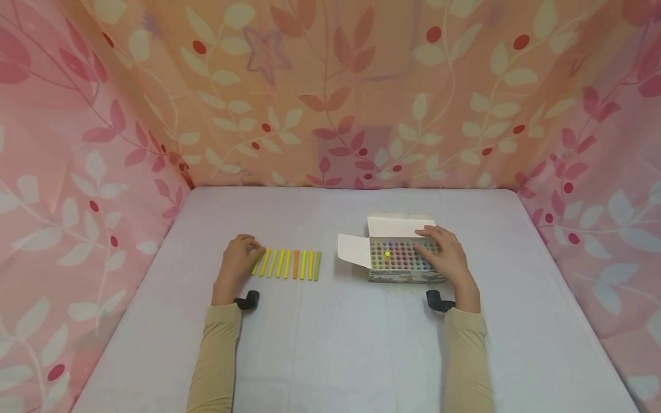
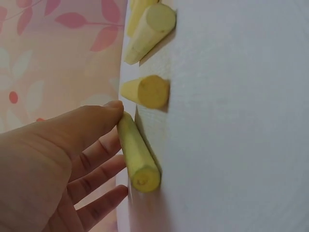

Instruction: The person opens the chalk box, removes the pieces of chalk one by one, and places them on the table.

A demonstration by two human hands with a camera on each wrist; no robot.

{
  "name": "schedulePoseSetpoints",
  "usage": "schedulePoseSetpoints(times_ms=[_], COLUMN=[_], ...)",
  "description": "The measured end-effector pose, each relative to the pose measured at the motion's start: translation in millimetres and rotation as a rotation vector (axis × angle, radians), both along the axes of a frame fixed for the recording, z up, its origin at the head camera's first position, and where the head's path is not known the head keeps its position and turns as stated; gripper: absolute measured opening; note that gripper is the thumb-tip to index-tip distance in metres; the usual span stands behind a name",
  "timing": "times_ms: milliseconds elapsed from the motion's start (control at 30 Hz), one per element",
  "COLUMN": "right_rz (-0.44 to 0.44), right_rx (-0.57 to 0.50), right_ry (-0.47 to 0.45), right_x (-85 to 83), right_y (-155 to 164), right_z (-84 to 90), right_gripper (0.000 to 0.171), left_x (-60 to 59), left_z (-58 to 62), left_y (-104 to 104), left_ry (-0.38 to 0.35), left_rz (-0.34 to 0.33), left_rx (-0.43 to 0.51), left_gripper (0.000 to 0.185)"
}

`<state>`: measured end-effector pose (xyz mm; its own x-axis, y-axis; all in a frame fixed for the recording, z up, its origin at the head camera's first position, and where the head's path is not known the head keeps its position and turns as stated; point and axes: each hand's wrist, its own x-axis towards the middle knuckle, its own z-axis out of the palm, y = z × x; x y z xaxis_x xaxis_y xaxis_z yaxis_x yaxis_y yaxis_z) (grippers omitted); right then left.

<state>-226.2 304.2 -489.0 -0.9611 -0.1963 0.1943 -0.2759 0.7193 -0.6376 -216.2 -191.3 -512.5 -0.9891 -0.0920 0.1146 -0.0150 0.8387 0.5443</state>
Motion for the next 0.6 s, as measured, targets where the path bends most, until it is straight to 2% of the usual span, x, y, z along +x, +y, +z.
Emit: schedulePoseSetpoints(times_ms=[267,600], right_rz=[-0.013,0.015], right_rx=[-0.003,-0.005], right_ry=[-0.010,0.025], right_x=[0.8,-0.3], right_y=[0.3,0.8], right_z=[0.6,-0.6], right_gripper=[0.041,0.040], left_x=[-1.9,-1.9], left_z=[-1.9,-2.9], left_y=[-1.7,-1.8], left_ry=[-0.003,-0.013], left_rz=[-0.004,-0.005], left_rx=[-0.001,-0.002], left_gripper=[0.025,0.025])
